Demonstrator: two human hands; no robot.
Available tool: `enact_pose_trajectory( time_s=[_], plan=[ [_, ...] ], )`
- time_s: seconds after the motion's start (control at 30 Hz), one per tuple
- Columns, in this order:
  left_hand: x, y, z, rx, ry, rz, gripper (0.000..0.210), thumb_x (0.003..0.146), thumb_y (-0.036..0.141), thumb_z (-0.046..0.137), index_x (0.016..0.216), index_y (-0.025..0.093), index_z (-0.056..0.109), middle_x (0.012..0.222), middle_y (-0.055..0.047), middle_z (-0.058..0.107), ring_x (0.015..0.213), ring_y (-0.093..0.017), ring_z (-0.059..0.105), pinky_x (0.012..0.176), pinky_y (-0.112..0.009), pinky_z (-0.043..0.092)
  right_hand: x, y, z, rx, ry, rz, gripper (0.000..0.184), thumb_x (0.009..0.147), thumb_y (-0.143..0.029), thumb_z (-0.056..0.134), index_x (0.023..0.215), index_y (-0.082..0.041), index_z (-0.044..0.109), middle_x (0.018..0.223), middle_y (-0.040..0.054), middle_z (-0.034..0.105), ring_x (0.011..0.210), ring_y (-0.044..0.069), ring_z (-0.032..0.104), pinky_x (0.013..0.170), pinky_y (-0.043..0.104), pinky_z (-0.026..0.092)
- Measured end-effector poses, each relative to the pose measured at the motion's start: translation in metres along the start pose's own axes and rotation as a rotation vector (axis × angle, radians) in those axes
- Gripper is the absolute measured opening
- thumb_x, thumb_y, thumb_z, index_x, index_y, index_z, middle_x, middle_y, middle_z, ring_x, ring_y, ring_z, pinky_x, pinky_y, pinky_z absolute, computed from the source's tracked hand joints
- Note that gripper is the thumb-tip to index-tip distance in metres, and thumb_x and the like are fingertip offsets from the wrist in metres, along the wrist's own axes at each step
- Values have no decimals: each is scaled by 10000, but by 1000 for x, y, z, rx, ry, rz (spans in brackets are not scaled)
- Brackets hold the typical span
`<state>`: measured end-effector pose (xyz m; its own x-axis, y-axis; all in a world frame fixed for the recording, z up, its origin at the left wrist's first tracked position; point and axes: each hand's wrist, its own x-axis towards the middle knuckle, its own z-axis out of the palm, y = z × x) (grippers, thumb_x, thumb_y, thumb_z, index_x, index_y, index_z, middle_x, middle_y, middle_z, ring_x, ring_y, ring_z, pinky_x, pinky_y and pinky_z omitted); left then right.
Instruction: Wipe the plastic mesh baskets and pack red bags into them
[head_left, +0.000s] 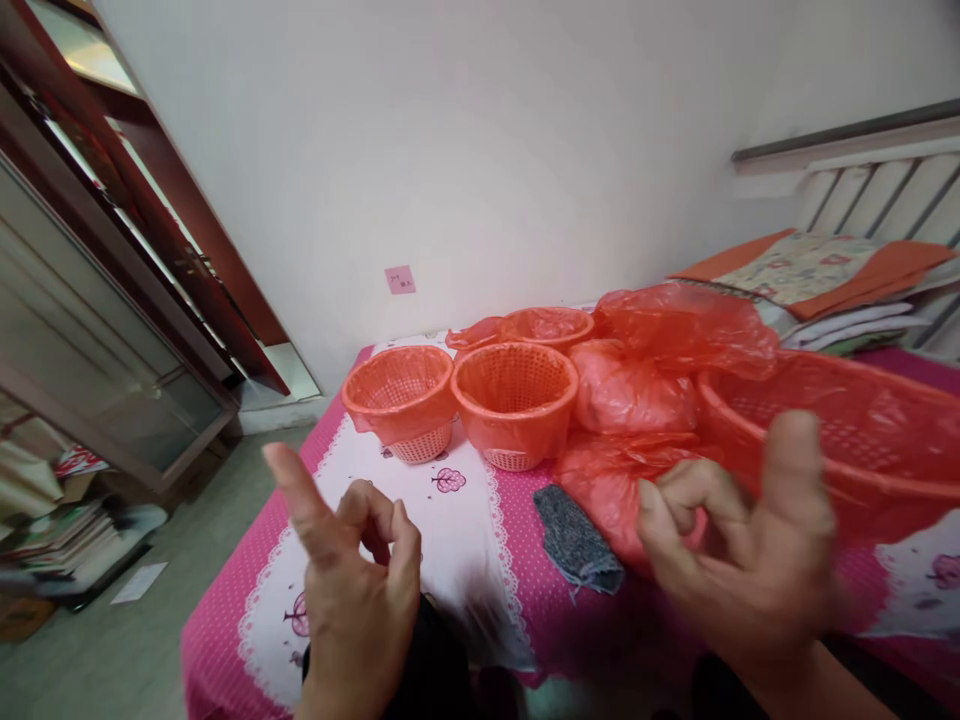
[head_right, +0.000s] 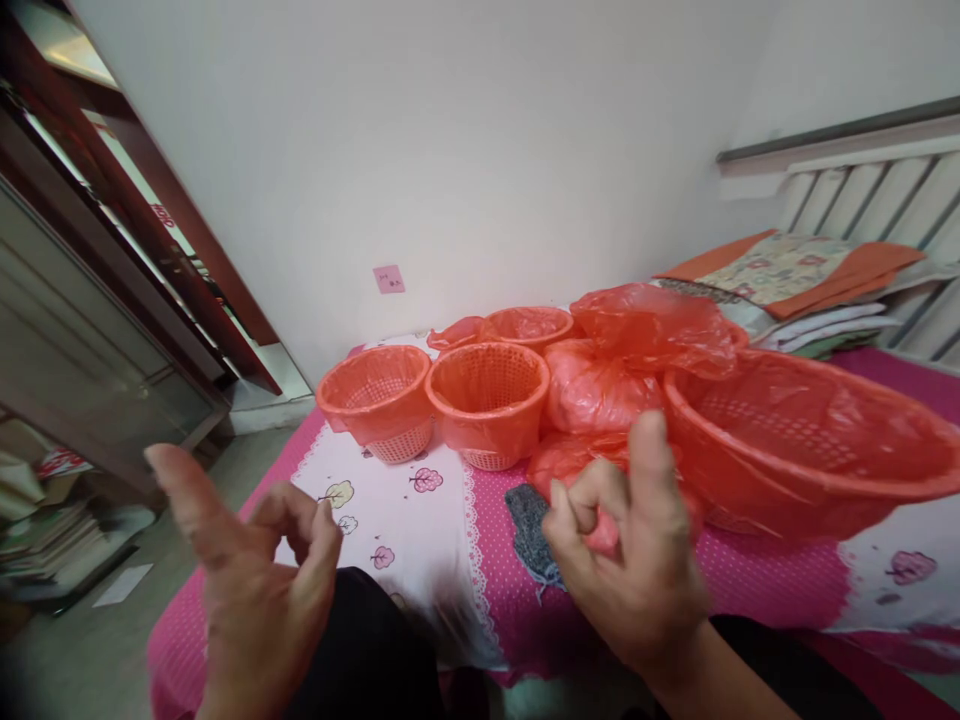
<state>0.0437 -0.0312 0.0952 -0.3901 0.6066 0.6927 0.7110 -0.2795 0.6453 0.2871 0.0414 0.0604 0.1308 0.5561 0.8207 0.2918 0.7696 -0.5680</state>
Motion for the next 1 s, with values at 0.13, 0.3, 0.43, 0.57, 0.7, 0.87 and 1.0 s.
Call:
enact_pose_trajectory(
  time_s=[0.13, 0.3, 0.43, 0.57, 0.7, 0.87, 1.0],
  plan=[
    [-15, -46, 26, 376, -220, -32, 944, 910, 131, 530, 1677, 169, -20, 693, 49, 524, 564, -178, 529, 603, -289, 377, -26, 43, 28, -394, -156, -206, 795, 971, -107, 522, 1677, -216, 173, 631, -72, 464, 508, 137, 458, 551, 263, 482],
    [-32, -110, 63, 602, -535, -256, 950, 836, 50, 469, 1680, 125, 39, 706, -32, 626, 617, -227, 580, 649, -315, 362, -72, 106, 63, -622, -622, -4, 764, 914, -33, 388, 1655, -92, 212, 789, 60, 712, 694, 207, 655, 705, 317, 549],
    [-45, -135, 76, 604, -670, -352, 1001, 766, 3, 511, 1679, 183, 142, 803, -86, 695, 689, -241, 638, 736, -331, 430, -96, 133, 77, -731, -918, 253, 897, 824, 28, 375, 1676, -81, 117, 1011, 147, 777, 826, 246, 726, 738, 328, 536],
    [-54, -150, 79, 606, -725, -401, 1028, 730, -34, 534, 1673, 184, 186, 750, -85, 685, 701, -265, 649, 794, -371, 461, -107, 148, 81, -763, -1053, 376, 918, 816, 17, 390, 1681, -106, 109, 987, 144, 793, 812, 260, 741, 717, 321, 525],
    [-56, -159, 78, 589, -739, -418, 1014, 742, -39, 525, 1674, 174, 186, 699, -73, 660, 665, -271, 634, 801, -394, 454, -110, 152, 81, -744, -1057, 413, 890, 844, -2, 410, 1681, -107, 127, 1006, 165, 791, 822, 270, 744, 721, 331, 519],
    [-57, -158, 78, 517, -717, -426, 1021, 743, -40, 531, 1677, 171, 174, 692, -55, 651, 668, -266, 632, 814, -386, 436, -105, 148, 77, -752, -1038, 406, 903, 839, 3, 414, 1681, -88, 102, 965, 148, 787, 835, 272, 738, 711, 326, 504],
    [-56, -157, 80, 603, -781, -396, 1021, 746, -42, 489, 1683, 139, 126, 786, -126, 704, 697, -296, 663, 766, -391, 435, -102, 148, 74, -725, -1017, 418, 908, 828, 17, 414, 1681, -88, 119, 915, 126, 788, 823, 269, 736, 721, 327, 506]
  ],
)
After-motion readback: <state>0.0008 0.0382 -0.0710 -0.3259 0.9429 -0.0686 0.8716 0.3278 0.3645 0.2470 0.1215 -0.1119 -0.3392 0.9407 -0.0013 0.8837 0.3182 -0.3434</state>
